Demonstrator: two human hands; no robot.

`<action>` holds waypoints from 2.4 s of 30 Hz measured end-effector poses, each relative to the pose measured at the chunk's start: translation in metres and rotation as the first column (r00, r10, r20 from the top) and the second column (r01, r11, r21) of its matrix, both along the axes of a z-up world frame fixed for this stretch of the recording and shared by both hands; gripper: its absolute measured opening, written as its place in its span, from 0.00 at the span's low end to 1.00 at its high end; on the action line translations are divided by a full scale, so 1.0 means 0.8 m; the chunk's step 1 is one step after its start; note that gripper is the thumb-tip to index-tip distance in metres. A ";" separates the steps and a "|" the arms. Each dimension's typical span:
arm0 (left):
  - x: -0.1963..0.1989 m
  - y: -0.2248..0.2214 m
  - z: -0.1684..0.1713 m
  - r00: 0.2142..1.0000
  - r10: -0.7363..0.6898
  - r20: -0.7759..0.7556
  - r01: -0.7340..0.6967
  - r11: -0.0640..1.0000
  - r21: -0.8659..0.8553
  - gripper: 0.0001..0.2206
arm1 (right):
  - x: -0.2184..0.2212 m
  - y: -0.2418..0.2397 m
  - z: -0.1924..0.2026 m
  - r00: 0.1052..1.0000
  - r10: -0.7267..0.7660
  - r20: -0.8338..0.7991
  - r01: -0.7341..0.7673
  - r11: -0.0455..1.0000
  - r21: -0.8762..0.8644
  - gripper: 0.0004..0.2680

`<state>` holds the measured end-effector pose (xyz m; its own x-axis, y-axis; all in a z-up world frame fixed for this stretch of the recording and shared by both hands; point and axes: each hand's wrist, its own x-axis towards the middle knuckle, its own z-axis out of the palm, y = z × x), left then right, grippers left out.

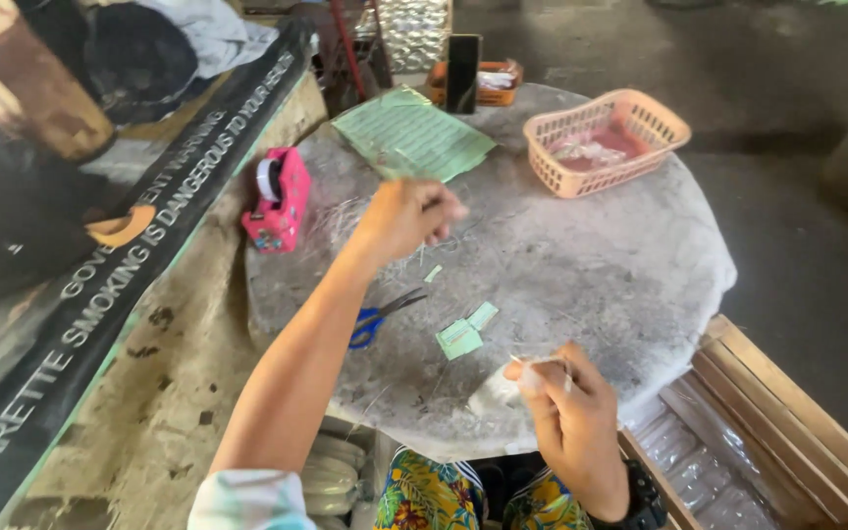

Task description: Packing bundles of white candles into plastic bags and tying them shut.

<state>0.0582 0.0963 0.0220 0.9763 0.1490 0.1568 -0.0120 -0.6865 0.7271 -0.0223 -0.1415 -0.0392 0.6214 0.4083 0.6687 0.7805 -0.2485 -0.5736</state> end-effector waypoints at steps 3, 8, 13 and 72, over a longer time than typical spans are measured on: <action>-0.019 -0.040 -0.008 0.982 -0.184 0.031 0.183 0.983 0.030 0.05 | 0.013 -0.003 0.005 0.985 -0.040 0.165 0.042 0.999 -0.009 0.07; -0.062 -0.100 0.000 0.912 -0.409 0.027 0.353 0.819 0.452 0.07 | 0.020 -0.003 0.031 0.937 -0.062 0.343 0.096 0.992 -0.083 0.06; -0.070 -0.109 -0.004 0.891 -0.428 0.154 0.290 0.796 0.531 0.06 | 0.022 -0.007 0.019 0.979 -0.061 0.193 0.087 0.988 -0.129 0.06; -0.029 -0.067 -0.051 0.751 0.064 0.657 0.033 0.991 -0.133 0.13 | 0.093 -0.017 0.002 0.923 0.304 -0.236 -0.273 0.949 0.155 0.09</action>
<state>0.0353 0.0430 -0.0188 0.6346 0.2287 0.7382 -0.5110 -0.5923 0.6229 0.0521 -0.1550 -0.0377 0.6432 0.5243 0.5581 0.6327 0.0466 -0.7730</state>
